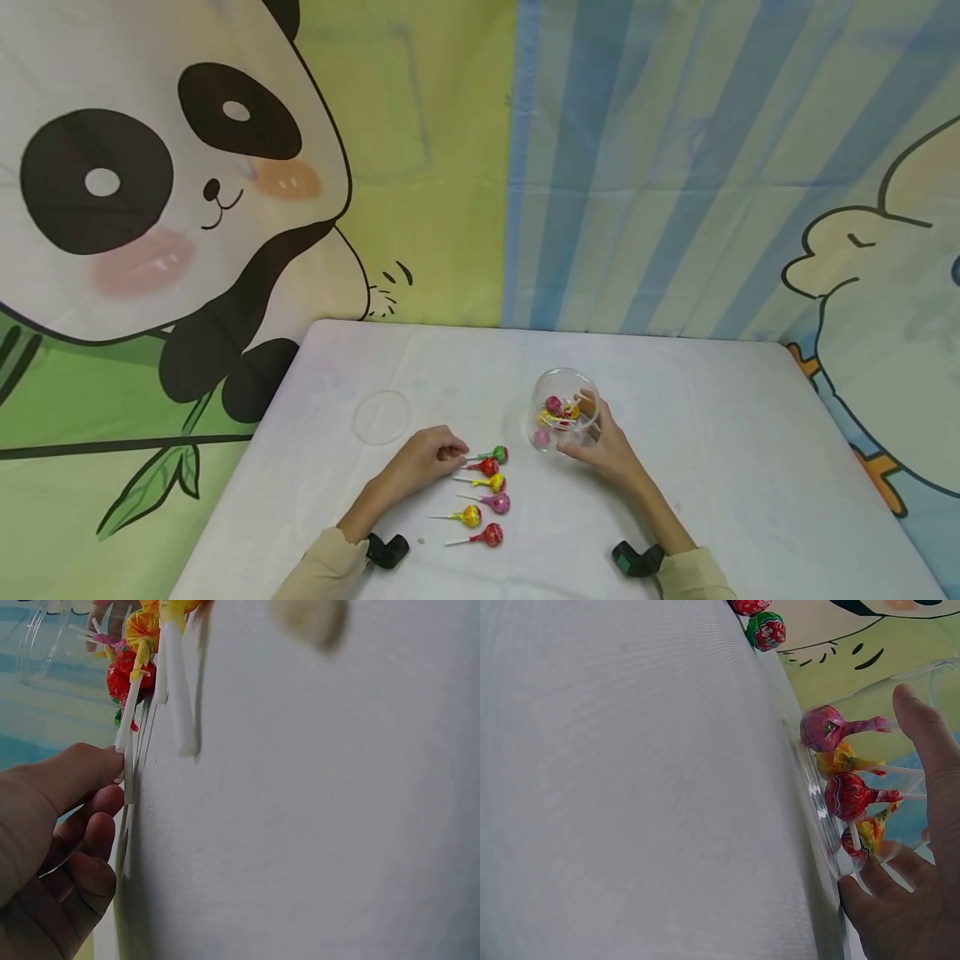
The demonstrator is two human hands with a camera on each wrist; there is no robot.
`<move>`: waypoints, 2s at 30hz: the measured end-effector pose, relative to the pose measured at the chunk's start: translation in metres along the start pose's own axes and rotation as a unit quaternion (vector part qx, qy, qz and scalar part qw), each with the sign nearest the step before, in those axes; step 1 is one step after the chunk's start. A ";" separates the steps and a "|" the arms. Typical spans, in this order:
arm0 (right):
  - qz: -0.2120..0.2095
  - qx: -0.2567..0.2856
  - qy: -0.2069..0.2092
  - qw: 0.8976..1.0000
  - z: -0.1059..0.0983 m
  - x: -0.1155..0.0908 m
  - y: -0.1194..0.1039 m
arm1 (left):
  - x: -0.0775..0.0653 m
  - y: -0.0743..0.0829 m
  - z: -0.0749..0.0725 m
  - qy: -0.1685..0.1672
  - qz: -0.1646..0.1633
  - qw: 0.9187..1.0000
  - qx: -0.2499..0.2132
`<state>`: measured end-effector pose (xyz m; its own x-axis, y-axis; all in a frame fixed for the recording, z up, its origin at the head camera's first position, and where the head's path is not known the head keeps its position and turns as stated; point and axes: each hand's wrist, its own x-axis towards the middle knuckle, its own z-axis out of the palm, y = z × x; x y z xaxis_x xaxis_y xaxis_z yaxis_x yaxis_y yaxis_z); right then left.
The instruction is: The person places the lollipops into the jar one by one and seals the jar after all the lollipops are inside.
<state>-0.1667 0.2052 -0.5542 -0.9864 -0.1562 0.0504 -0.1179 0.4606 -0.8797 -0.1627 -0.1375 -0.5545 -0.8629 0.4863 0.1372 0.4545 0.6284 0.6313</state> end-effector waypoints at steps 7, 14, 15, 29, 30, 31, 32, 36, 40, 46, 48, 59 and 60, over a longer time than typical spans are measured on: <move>-0.003 0.000 0.002 1.000 0.001 0.000 0.001 | 0.001 0.001 0.001 -0.014 -0.010 0.999 0.028; 0.001 -0.004 0.000 1.000 0.001 0.000 0.001 | 0.003 0.001 0.002 -0.001 -0.004 0.999 0.045; 0.000 -0.004 0.001 1.000 0.001 0.000 0.001 | 0.003 0.001 0.003 0.006 -0.002 0.999 0.039; -0.006 -0.008 0.005 1.000 0.002 0.000 0.003 | 0.019 0.002 -0.001 0.108 -0.094 0.965 -0.222; -0.009 -0.009 0.005 1.000 0.002 0.000 0.003 | 0.020 0.002 -0.002 0.111 -0.099 0.959 -0.241; -0.008 -0.009 0.006 1.000 0.002 0.000 0.003 | 0.022 0.003 -0.004 0.114 -0.104 0.954 -0.258; -0.009 -0.009 0.007 1.000 0.002 0.000 0.003 | 0.023 0.003 -0.006 0.116 -0.108 0.948 -0.275; -0.008 -0.006 0.008 1.000 0.002 0.000 0.004 | 0.027 0.008 -0.013 0.130 -0.119 0.931 -0.320; -0.010 -0.003 0.009 1.000 0.002 0.000 0.003 | 0.032 0.019 -0.021 0.139 -0.123 0.916 -0.354; -0.005 -0.010 0.010 1.000 0.002 0.000 0.002 | 0.045 0.045 -0.030 0.135 -0.113 0.908 -0.381; -0.003 -0.013 0.011 1.000 0.002 0.000 0.002 | 0.051 0.055 -0.031 0.132 -0.107 0.908 -0.382; 0.004 -0.012 0.009 1.000 0.002 0.000 0.003 | 0.081 0.088 -0.023 0.110 -0.068 0.909 -0.396; 0.003 -0.010 0.011 1.000 0.002 0.000 0.003 | 0.084 0.089 -0.021 0.102 -0.064 0.912 -0.393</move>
<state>-0.1670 0.2046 -0.5579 -0.9894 -0.1346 0.0548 -0.1134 0.4787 -0.8707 -0.1992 -0.0539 -0.4705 -0.9577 0.2652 0.1121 0.1174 0.0041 0.9931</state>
